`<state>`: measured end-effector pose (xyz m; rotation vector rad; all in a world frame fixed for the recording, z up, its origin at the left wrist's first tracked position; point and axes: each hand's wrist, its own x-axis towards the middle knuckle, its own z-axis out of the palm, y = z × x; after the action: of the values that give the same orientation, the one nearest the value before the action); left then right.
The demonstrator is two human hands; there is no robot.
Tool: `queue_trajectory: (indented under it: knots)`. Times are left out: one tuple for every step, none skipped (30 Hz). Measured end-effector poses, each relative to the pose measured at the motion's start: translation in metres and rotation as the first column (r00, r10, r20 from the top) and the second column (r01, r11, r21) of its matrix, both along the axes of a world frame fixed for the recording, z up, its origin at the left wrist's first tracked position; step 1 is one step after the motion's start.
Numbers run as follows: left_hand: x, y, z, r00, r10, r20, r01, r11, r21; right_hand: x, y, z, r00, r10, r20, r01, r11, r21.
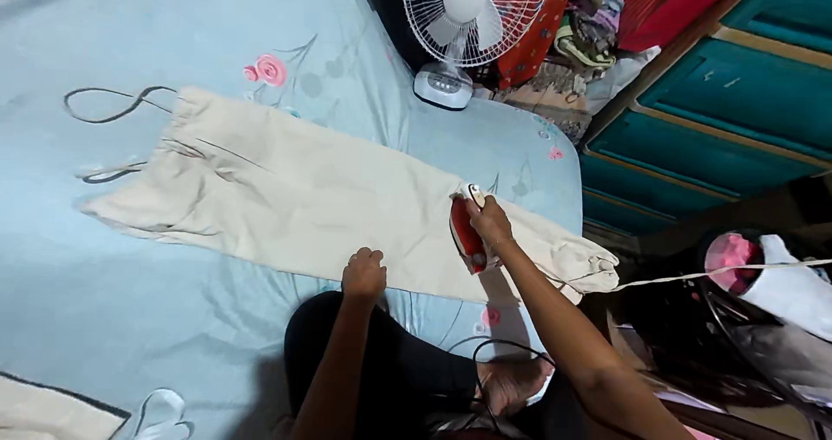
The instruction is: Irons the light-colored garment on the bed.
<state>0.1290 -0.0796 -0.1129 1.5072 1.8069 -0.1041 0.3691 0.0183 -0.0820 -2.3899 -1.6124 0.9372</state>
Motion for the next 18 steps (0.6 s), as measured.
queue_trajectory:
  knots:
    - [0.000,-0.001,-0.001,1.000,0.002,0.003,-0.002,1.000,0.004,0.000,0.008,-0.003,0.999,-0.035,-0.001,0.035,0.999,0.019]
    - [0.000,-0.002,-0.001,1.000,0.003,0.009,-0.003,1.000,0.006,0.000,0.018,-0.008,0.998,-0.064,-0.003,0.064,0.997,0.046]
    - [0.000,-0.002,-0.001,1.000,0.008,0.016,-0.008,1.000,0.007,0.000,0.028,-0.012,0.996,-0.084,-0.006,0.084,0.994,0.070]
    - [-0.001,-0.002,-0.001,1.000,0.016,0.023,-0.016,1.000,0.010,-0.001,0.036,-0.013,0.996,-0.093,-0.007,0.093,0.992,0.089]
    - [-0.001,-0.002,-0.001,0.999,0.023,0.029,-0.024,1.000,0.011,-0.003,0.041,-0.014,0.995,-0.097,-0.010,0.097,0.991,0.094]
    - [-0.001,-0.003,-0.002,0.999,0.029,0.031,-0.030,1.000,0.011,-0.004,0.042,-0.012,0.996,-0.092,-0.012,0.093,0.992,0.086]
    - [-0.001,-0.003,-0.003,0.999,0.030,0.031,-0.031,1.000,0.007,-0.003,0.039,-0.010,0.997,-0.079,-0.011,0.080,0.994,0.069]
    - [-0.001,-0.002,-0.004,0.999,0.030,0.028,-0.030,1.000,0.006,-0.002,0.030,-0.007,0.998,-0.054,-0.015,0.054,0.997,0.050]
    - [-0.001,-0.002,-0.004,0.999,0.030,0.026,-0.030,1.000,0.008,-0.001,0.019,-0.004,1.000,-0.013,-0.019,0.014,1.000,0.025]
    - [-0.001,-0.001,-0.004,0.999,0.029,0.027,-0.029,1.000,0.011,0.000,0.003,-0.001,0.999,0.036,-0.025,-0.036,0.999,0.004]
    - [-0.002,-0.001,-0.004,0.999,0.027,0.029,-0.027,0.999,0.017,0.002,-0.014,0.002,0.995,0.098,-0.026,-0.098,0.995,-0.015]
    - [-0.002,-0.001,-0.004,0.999,0.024,0.030,-0.025,0.999,0.021,0.002,-0.032,0.004,0.986,0.162,-0.030,-0.163,0.986,-0.032]
    - [-0.003,-0.001,-0.004,0.999,0.024,0.031,-0.024,0.999,0.021,0.001,-0.049,0.006,0.973,0.229,-0.039,-0.231,0.971,-0.054]
    - [-0.003,-0.002,-0.005,0.999,0.022,0.032,-0.023,1.000,0.017,-0.002,-0.063,0.008,0.952,0.303,-0.047,-0.305,0.949,-0.076]
    - [-0.002,-0.002,-0.005,0.999,0.021,0.037,-0.022,1.000,0.017,-0.006,-0.073,0.010,0.928,0.369,-0.058,-0.373,0.924,-0.088]
    - [-0.001,-0.002,-0.005,0.999,0.019,0.041,-0.020,1.000,0.020,-0.011,-0.078,0.011,0.906,0.418,-0.068,-0.423,0.901,-0.094]
    - [-0.001,-0.002,-0.005,0.999,0.023,0.048,-0.025,0.999,0.027,-0.019,-0.079,0.012,0.895,0.441,-0.070,-0.446,0.890,-0.091]
    - [-0.001,-0.003,-0.005,0.998,0.029,0.050,-0.030,0.999,0.028,-0.028,-0.076,0.013,0.895,0.441,-0.068,-0.446,0.891,-0.086]
